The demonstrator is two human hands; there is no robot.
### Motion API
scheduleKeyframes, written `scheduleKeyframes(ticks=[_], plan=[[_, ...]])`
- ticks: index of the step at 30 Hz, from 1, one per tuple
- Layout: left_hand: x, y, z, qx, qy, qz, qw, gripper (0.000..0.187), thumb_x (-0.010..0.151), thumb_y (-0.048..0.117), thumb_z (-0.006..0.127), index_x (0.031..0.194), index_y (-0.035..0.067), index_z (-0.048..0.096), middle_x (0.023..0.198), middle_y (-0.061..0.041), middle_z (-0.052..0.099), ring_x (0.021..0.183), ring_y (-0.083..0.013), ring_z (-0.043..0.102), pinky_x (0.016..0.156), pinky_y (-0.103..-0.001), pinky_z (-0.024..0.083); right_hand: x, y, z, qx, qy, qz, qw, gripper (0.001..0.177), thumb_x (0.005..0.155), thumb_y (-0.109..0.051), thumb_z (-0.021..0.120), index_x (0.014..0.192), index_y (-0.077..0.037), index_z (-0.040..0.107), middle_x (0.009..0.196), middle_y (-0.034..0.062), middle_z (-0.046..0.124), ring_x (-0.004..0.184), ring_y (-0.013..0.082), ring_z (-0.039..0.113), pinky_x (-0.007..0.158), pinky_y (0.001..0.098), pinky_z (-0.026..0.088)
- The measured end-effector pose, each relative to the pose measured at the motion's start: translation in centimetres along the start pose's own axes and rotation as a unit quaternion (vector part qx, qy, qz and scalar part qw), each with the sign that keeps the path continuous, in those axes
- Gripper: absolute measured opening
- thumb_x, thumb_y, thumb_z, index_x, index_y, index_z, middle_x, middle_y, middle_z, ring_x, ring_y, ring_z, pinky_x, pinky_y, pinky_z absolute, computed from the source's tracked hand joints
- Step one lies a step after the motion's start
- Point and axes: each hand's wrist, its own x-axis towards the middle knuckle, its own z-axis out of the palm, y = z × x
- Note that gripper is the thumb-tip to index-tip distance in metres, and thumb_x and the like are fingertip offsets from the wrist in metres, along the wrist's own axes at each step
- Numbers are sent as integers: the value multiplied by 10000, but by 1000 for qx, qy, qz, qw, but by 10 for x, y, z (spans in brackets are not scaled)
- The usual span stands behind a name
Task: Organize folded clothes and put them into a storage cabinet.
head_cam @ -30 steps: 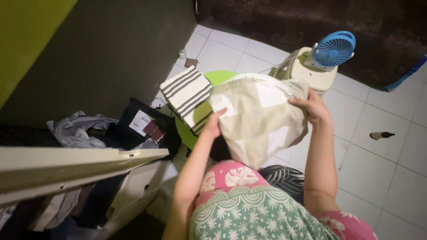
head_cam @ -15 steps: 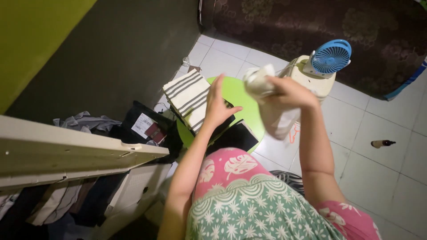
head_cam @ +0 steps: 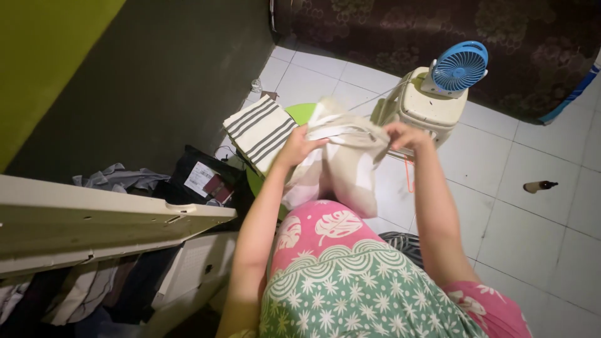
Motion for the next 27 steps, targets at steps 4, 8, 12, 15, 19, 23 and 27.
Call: scheduleKeyframes(ticks=[4,8,12,15,19,23,27], plan=[[-14,-13,-20,-82,63,-25,994,360,899,109,751,1214,-52,685,1090,-88,766,972,-158,706,887,-306,576,-1,109,10,302,11,-113,947,654,649,-178,886,1264,-72,689,1260,75,727,1194,243,661,1094,503,431],[-41,-27,-38,-148,133,-49,979,388,903,111,732,1250,-45,654,1117,-98,754,989,-180,708,893,-314,574,11,226,1,505,-49,-115,854,272,964,-66,820,1174,-40,650,1133,75,726,1161,277,660,1162,573,447],[-74,-25,-47,-198,207,-111,952,496,939,151,709,1388,-21,588,1244,-105,700,1099,-184,659,960,-314,523,18,147,85,393,121,-30,911,678,703,7,821,1320,-58,548,1243,139,680,1185,298,645,1034,503,492],[-106,-18,-59,-167,196,-182,949,606,899,134,723,1454,18,509,1315,-97,657,1165,-186,624,1000,-318,499,22,68,114,287,175,21,941,887,592,48,815,1431,-30,535,1316,116,672,1213,255,644,1044,422,507],[-137,-24,-74,-64,104,-180,976,894,710,-37,797,1491,61,372,1376,-88,577,1220,-180,562,1029,-326,464,36,16,118,193,210,23,958,914,599,82,805,1456,-34,509,1334,76,648,1233,215,622,1045,371,508],[-130,-51,-100,-73,185,-166,966,907,731,-52,755,1544,56,366,1421,-100,581,1241,-191,575,1046,-328,471,77,4,88,115,185,10,976,880,627,76,831,1448,12,521,1343,101,639,1229,218,615,1040,389,522],[-120,-42,-110,-243,320,-119,908,806,875,53,704,1601,8,357,1442,-175,600,1252,-250,611,1056,-349,481,118,-53,94,214,265,-5,940,758,766,10,779,1470,51,503,1305,177,654,1149,295,648,1013,415,563]])
